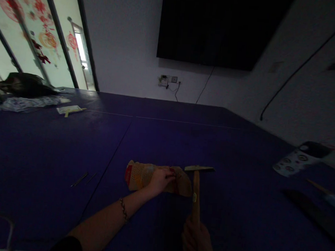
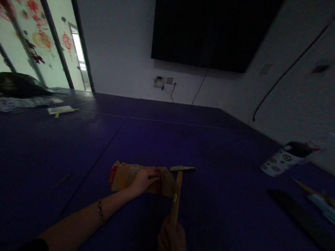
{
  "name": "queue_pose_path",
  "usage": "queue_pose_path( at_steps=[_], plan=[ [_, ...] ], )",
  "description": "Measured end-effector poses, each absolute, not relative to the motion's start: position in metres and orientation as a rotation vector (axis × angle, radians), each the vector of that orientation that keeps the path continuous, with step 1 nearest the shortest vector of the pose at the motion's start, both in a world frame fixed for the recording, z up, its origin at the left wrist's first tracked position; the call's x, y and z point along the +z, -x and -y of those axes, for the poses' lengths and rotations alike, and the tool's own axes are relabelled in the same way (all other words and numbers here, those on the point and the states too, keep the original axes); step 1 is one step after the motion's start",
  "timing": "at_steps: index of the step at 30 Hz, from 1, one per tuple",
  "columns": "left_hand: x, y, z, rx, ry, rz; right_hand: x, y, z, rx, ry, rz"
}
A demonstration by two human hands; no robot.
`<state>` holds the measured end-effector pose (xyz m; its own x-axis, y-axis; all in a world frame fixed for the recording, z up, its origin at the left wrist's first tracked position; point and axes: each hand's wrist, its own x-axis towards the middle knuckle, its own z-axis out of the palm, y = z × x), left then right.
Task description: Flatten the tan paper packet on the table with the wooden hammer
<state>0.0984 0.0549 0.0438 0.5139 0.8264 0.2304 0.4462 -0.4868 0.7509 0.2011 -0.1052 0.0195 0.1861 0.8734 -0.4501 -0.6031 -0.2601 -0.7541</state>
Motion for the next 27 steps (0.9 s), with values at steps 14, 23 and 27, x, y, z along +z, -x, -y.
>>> queue_pose_path(
  at_steps=[14,23,27],
  plan=[
    [0.041,-0.101,-0.049,0.814,-2.2,-1.142,0.007,-0.21,0.105,1.506,1.128,0.345],
    [0.044,-0.1,-0.047,0.835,-2.178,-1.147,0.021,-0.201,0.109,1.444,1.119,0.34],
    [0.045,-0.1,-0.048,0.822,-2.19,-1.131,0.013,-0.207,0.107,1.526,1.12,0.367]
  ],
)
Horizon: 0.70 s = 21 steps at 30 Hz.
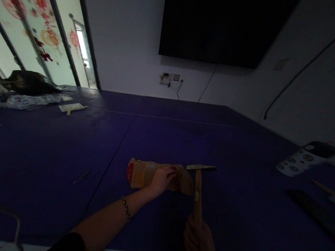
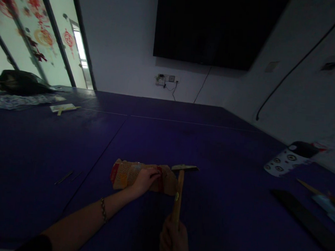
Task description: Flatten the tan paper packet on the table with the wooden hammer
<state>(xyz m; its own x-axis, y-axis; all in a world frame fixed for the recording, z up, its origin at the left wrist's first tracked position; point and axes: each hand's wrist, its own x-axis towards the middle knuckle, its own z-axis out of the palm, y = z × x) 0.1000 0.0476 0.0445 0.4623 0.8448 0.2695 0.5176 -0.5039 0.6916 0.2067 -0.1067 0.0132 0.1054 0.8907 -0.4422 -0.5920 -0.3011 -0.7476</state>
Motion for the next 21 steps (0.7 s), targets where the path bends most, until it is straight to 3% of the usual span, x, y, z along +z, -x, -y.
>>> queue_pose_path(
  at_steps=[21],
  plan=[
    [0.0416,-0.1013,-0.0529,0.842,-2.159,-1.122,0.0101,-0.2139,0.1012,1.6,1.168,0.425]
  ],
)
